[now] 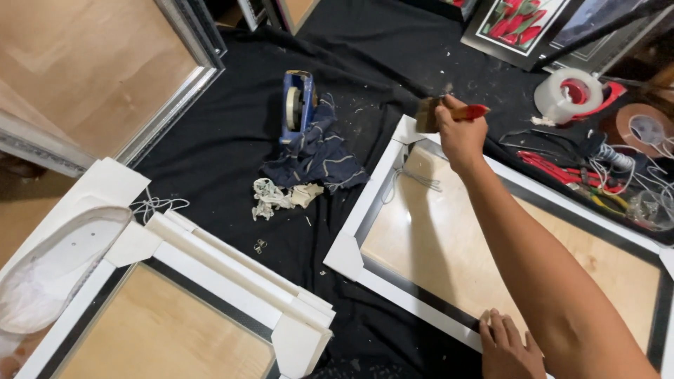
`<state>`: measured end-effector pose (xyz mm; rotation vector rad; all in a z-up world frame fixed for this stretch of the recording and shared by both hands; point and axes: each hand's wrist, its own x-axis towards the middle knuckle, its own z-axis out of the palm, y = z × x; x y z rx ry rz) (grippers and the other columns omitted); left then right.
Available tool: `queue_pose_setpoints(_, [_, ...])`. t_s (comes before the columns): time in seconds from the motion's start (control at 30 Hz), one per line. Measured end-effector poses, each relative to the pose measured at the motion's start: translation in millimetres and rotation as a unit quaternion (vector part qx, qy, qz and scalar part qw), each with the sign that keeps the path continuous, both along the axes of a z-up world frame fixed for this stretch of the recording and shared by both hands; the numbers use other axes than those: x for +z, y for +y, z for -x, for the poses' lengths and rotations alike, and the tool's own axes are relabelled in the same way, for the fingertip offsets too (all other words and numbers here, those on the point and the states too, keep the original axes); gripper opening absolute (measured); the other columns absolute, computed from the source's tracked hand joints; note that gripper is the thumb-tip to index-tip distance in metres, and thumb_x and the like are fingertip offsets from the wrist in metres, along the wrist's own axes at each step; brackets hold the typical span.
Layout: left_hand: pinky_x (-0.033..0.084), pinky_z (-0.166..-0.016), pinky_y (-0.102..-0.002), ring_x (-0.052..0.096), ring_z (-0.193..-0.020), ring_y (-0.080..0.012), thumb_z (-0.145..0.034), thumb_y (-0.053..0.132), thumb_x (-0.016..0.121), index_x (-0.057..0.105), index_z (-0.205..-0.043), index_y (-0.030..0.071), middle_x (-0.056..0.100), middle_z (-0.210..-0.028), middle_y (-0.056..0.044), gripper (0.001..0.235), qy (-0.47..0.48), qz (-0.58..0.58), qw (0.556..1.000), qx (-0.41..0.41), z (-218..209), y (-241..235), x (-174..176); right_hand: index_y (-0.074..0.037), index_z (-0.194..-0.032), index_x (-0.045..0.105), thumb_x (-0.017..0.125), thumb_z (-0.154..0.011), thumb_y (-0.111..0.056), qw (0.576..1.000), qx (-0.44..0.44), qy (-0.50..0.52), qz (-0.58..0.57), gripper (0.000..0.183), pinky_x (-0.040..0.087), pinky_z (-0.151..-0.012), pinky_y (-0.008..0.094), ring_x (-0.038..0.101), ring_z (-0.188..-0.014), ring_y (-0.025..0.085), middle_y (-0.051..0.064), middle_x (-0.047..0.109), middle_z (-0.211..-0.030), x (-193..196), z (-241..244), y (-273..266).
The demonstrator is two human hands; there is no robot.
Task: The person wipes the glass of a white picture frame with a dark cloth, then uses a brush to sweep dust from the frame's edges and back. They flip the frame over, brush the back surface, flip it again, and continue brushing and wiping the glass and frame edges. The person repeats this cleaning cycle on the same frame throughout the clip.
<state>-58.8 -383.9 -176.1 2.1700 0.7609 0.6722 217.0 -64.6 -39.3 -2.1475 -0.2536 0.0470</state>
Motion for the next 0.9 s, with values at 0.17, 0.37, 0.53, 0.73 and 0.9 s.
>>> queue_pose_setpoints(0.17, [0.031,-0.104,-0.062,0.043,-0.112,-0.0559,-0.102,0.016,0.039,0.064,-0.131,-0.007,0.053,-0.108,-0.030,0.044,0.084,-0.117,0.960,-0.239,30.6,59.6,51.9,-0.008,-0.129,0.072,0.074,-0.087,-0.013,0.928,-0.138,0.220,-0.267,0.042,0.058,-0.055,0.024,0.066,-0.070,0.016,0.012,0.074,-0.095,-57.1,-21.4,-28.4])
queue_pose_setpoints(0.37, [0.005,-0.117,-0.067,0.010,-0.147,-0.0540,-0.083,0.050,0.079,0.033,-0.154,-0.004,0.022,-0.159,-0.034,0.101,0.321,-0.024,0.832,-0.453,29.5,102.9,99.6,-0.015,-0.131,0.072,0.074,-0.087,-0.019,0.929,-0.202,0.215,-0.224,0.045,0.058,-0.067,0.027,0.071,-0.084,0.016,0.007,0.077,-0.107,-55.1,-14.5,-183.5])
queue_pose_setpoints(0.53, [0.001,-0.120,-0.066,-0.002,-0.152,-0.0509,-0.091,0.051,0.075,0.023,-0.158,0.002,0.009,-0.165,-0.029,0.098,0.394,0.014,0.782,-0.483,21.1,114.6,128.5,-0.016,-0.117,0.077,0.076,-0.089,-0.014,0.929,-0.305,0.140,-0.156,0.027,0.063,-0.067,0.028,0.072,-0.083,0.017,0.006,0.076,-0.104,-50.8,-8.3,-373.6])
queue_pose_setpoints(0.73, [-0.004,-0.123,-0.065,-0.011,-0.154,-0.0492,-0.097,0.051,0.065,0.012,-0.162,0.005,-0.003,-0.169,-0.025,0.096,0.468,0.027,0.722,-0.509,8.1,126.8,155.1,-0.014,-0.117,0.080,0.072,-0.097,-0.027,0.902,-0.363,-0.043,0.228,0.026,0.052,-0.086,0.038,0.072,-0.093,0.027,0.008,0.077,-0.104,-40.3,-10.3,-529.1])
queue_pose_setpoints(0.9, [-0.004,-0.123,-0.066,-0.011,-0.154,-0.0508,-0.097,0.051,0.065,0.014,-0.163,0.004,-0.003,-0.169,-0.026,0.096,0.478,0.029,0.724,-0.497,13.4,116.0,145.4,-0.020,-0.087,0.069,0.054,-0.094,-0.030,0.862,-0.290,0.047,0.413,0.020,0.051,-0.081,0.047,0.069,-0.090,0.046,0.012,0.075,-0.095,-65.1,-26.7,-491.0])
